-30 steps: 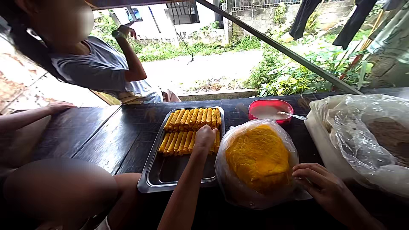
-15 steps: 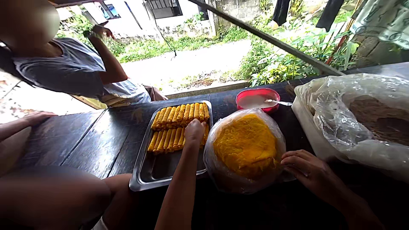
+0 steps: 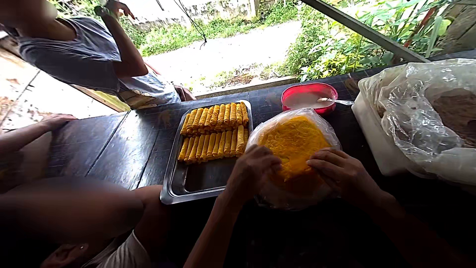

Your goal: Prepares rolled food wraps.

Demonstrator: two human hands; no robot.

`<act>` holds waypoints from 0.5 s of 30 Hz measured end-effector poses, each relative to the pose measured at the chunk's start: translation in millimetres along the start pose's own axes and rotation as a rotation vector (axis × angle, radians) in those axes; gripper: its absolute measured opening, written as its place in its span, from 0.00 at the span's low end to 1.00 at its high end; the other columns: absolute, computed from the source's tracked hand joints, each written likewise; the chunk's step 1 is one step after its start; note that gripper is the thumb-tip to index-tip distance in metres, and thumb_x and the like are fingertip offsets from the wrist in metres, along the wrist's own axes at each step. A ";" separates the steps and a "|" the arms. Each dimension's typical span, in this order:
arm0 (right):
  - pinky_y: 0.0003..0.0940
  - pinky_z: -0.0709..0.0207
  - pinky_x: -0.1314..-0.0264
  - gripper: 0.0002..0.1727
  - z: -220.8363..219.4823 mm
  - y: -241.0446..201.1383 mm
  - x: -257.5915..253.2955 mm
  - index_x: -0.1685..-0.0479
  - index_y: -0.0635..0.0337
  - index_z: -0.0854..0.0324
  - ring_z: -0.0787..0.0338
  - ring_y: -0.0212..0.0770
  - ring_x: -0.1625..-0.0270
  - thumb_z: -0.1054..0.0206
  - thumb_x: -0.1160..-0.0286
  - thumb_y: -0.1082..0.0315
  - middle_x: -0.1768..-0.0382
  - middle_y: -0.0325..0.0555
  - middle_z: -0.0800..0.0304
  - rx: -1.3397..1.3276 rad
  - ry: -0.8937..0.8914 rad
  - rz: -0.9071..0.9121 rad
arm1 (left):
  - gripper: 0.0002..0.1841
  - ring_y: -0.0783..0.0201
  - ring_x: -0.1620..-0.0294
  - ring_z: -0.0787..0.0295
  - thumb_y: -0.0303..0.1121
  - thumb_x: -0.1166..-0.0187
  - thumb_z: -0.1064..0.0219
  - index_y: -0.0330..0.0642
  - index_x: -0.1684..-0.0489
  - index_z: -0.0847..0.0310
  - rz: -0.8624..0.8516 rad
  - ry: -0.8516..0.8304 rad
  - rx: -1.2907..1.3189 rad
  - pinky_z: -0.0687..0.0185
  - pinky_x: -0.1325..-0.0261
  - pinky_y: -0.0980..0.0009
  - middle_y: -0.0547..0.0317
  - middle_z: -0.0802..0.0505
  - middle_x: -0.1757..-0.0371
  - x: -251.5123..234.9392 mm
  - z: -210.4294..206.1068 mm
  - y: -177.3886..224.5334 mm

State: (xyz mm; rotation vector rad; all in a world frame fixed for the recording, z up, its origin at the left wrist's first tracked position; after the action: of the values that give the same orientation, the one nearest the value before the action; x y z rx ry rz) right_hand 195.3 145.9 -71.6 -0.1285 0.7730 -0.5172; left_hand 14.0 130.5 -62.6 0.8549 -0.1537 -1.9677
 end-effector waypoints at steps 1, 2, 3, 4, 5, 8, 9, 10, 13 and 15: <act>0.35 0.17 0.32 0.13 -5.4 0.3 -3.4 0.53 0.54 0.08 0.07 0.44 0.41 0.40 0.14 0.65 0.52 0.44 0.04 0.015 -0.035 0.032 | 0.12 0.66 0.48 0.12 0.42 0.17 0.33 0.48 0.58 0.05 -0.038 -0.027 0.005 0.20 0.40 0.71 0.60 0.06 0.56 4.5 -7.6 8.7; 0.35 0.16 0.34 0.13 -9.4 0.8 -6.0 0.53 0.54 0.08 0.07 0.44 0.42 0.40 0.14 0.65 0.53 0.44 0.04 0.022 -0.068 0.068 | 0.13 0.65 0.48 0.12 0.43 0.16 0.34 0.49 0.57 0.05 -0.063 -0.039 -0.002 0.20 0.39 0.71 0.59 0.06 0.56 7.5 -12.8 15.2; 0.35 0.15 0.35 0.13 -11.8 1.2 -8.2 0.54 0.54 0.08 0.07 0.44 0.43 0.41 0.14 0.66 0.53 0.43 0.04 0.027 -0.095 0.102 | 0.14 0.64 0.47 0.12 0.45 0.15 0.35 0.49 0.56 0.06 -0.079 -0.040 -0.011 0.20 0.39 0.70 0.59 0.06 0.56 9.0 -16.1 20.1; 0.35 0.15 0.36 0.13 -12.9 1.2 -10.1 0.56 0.54 0.08 0.07 0.44 0.44 0.42 0.14 0.68 0.54 0.43 0.04 0.033 -0.112 0.127 | 0.15 0.64 0.47 0.12 0.46 0.14 0.36 0.49 0.55 0.06 -0.086 -0.033 -0.022 0.20 0.40 0.69 0.59 0.06 0.56 9.0 -18.1 23.8; 0.35 0.15 0.38 0.14 -13.1 1.2 -12.0 0.57 0.54 0.08 0.07 0.43 0.45 0.42 0.14 0.69 0.54 0.43 0.04 0.039 -0.121 0.141 | 0.15 0.63 0.47 0.12 0.47 0.14 0.36 0.49 0.55 0.06 -0.086 -0.025 -0.032 0.20 0.41 0.68 0.60 0.06 0.56 7.9 -19.5 26.6; 0.34 0.14 0.45 0.14 -11.2 3.6 -21.6 0.59 0.55 0.10 0.06 0.42 0.48 0.44 0.13 0.67 0.57 0.43 0.05 0.012 -0.137 0.114 | 0.22 0.62 0.49 0.11 0.56 0.17 0.37 0.48 0.53 0.06 -0.044 -0.003 -0.069 0.19 0.42 0.65 0.60 0.05 0.57 -4.4 -21.1 29.1; 0.34 0.14 0.46 0.14 -9.2 5.0 -28.2 0.59 0.56 0.10 0.06 0.41 0.49 0.44 0.13 0.66 0.58 0.42 0.05 -0.010 -0.137 0.092 | 0.25 0.61 0.50 0.10 0.59 0.19 0.37 0.46 0.51 0.07 -0.020 -0.006 -0.090 0.17 0.44 0.63 0.58 0.05 0.56 -11.2 -20.9 28.7; 0.34 0.14 0.47 0.14 -6.0 6.1 -37.1 0.60 0.56 0.10 0.07 0.41 0.50 0.43 0.15 0.66 0.59 0.43 0.06 -0.032 -0.130 0.073 | 0.25 0.59 0.51 0.08 0.58 0.21 0.34 0.43 0.51 0.08 -0.003 -0.008 -0.114 0.15 0.45 0.61 0.57 0.04 0.56 -19.7 -19.8 29.0; 0.41 0.15 0.51 0.12 6.3 14.0 -70.6 0.58 0.61 0.12 0.08 0.45 0.56 0.42 0.19 0.67 0.62 0.47 0.07 -0.081 -0.107 0.005 | 0.13 0.53 0.56 0.06 0.36 0.23 0.28 0.36 0.51 0.09 0.038 -0.008 -0.082 0.12 0.50 0.54 0.50 0.04 0.57 -54.7 -8.0 28.1; 0.44 0.14 0.51 0.12 18.7 24.8 -91.0 0.51 0.63 0.14 0.07 0.45 0.56 0.42 0.15 0.68 0.59 0.50 0.08 -0.115 -0.071 -0.099 | 0.08 0.55 0.55 0.05 0.29 0.20 0.32 0.35 0.53 0.10 0.115 -0.025 0.004 0.12 0.48 0.55 0.50 0.04 0.56 -82.8 5.0 18.8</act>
State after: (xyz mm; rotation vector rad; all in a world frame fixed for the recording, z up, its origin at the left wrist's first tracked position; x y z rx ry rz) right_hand 163.7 210.6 -7.9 -0.2922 0.7292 -0.5593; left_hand 49.6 186.2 -9.0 0.8072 -0.2168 -1.8713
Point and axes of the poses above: each hand's wrist, its own x-axis away from the middle knuckle, its own z-axis out of the back of the hand, y = z × x, the point moved 10 cm from there along -x, towards the middle knuckle
